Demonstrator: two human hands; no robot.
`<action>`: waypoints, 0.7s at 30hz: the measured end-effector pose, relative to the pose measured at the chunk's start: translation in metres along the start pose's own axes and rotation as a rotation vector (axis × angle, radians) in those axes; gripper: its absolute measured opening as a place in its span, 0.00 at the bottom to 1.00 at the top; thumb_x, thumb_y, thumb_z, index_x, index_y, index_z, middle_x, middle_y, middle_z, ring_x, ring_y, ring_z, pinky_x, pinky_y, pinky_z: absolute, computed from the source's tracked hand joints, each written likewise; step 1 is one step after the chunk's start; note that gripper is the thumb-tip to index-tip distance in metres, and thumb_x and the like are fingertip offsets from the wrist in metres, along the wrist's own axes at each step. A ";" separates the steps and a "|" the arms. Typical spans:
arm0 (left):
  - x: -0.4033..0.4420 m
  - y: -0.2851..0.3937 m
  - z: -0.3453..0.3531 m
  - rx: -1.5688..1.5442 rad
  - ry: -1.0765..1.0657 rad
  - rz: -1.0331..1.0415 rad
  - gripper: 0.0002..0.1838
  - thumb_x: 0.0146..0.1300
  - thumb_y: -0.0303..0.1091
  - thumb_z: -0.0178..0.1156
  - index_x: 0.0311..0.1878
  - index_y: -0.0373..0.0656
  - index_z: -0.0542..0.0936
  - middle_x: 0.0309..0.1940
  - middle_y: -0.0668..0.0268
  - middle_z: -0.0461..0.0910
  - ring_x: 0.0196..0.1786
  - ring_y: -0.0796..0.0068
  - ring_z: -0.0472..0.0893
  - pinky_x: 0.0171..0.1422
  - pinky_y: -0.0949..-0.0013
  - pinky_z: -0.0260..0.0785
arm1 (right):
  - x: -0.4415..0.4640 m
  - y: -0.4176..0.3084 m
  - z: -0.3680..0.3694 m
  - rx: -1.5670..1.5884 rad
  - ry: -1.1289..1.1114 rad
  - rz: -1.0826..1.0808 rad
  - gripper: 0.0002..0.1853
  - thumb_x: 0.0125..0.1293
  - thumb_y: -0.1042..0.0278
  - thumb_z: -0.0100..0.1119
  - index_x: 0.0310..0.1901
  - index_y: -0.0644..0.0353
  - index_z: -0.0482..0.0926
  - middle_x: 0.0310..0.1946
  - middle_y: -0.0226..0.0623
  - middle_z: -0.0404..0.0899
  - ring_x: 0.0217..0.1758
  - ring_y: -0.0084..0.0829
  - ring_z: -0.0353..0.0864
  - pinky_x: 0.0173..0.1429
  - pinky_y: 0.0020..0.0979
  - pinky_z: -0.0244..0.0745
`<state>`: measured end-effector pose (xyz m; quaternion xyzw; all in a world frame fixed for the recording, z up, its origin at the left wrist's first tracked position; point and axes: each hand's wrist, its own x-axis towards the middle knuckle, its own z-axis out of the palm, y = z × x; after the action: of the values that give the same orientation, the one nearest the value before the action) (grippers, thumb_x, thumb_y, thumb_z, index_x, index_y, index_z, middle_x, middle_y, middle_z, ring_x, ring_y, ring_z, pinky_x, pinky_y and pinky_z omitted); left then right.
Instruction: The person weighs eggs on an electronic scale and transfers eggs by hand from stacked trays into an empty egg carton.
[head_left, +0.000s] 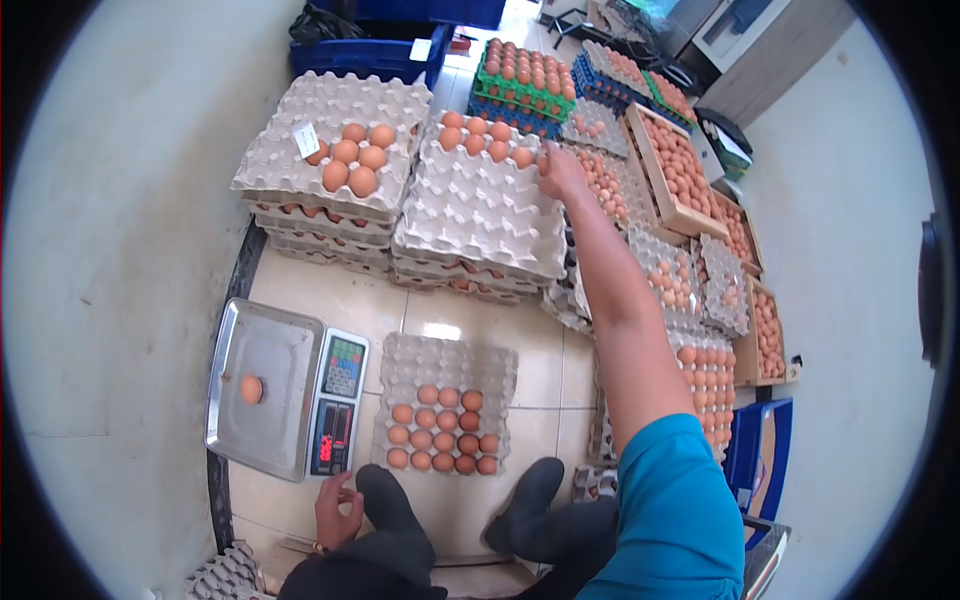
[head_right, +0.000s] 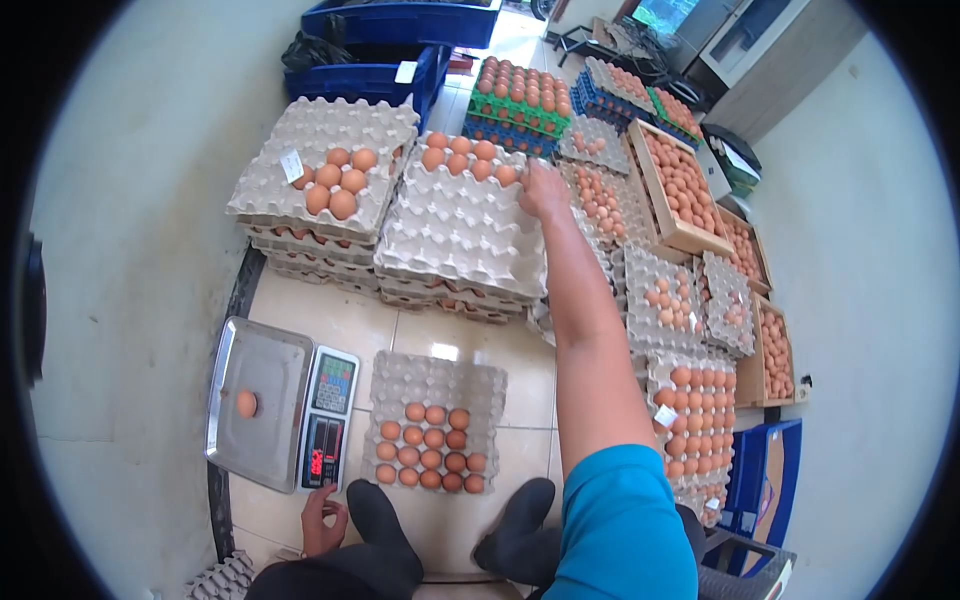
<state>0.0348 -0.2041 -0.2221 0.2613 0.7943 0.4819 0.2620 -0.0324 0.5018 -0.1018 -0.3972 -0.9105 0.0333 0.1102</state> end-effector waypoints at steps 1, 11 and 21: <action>-0.003 -0.001 0.000 0.000 0.002 -0.018 0.24 0.59 0.18 0.64 0.61 0.33 0.76 0.50 0.54 0.78 0.38 0.69 0.84 0.42 0.71 0.81 | 0.008 0.003 0.000 0.010 -0.020 0.005 0.26 0.54 0.69 0.65 0.58 0.55 0.77 0.49 0.49 0.84 0.54 0.50 0.83 0.58 0.46 0.79; -0.013 -0.006 0.006 -0.029 0.016 -0.121 0.25 0.59 0.18 0.63 0.61 0.33 0.76 0.52 0.54 0.79 0.39 0.70 0.84 0.43 0.70 0.80 | 0.033 0.064 0.000 1.234 0.096 0.290 0.15 0.59 0.61 0.67 0.43 0.62 0.87 0.32 0.33 0.83 0.35 0.27 0.81 0.46 0.31 0.78; -0.010 -0.002 0.009 -0.039 0.033 -0.138 0.24 0.59 0.18 0.64 0.60 0.33 0.76 0.51 0.55 0.79 0.40 0.70 0.85 0.43 0.70 0.81 | 0.040 -0.023 -0.015 0.091 -0.264 0.026 0.31 0.41 0.57 0.80 0.51 0.55 0.87 0.47 0.46 0.88 0.50 0.40 0.88 0.57 0.36 0.81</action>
<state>0.0477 -0.2060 -0.2260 0.1929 0.8050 0.4824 0.2866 -0.0722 0.5151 -0.0771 -0.3959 -0.9093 0.1281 0.0069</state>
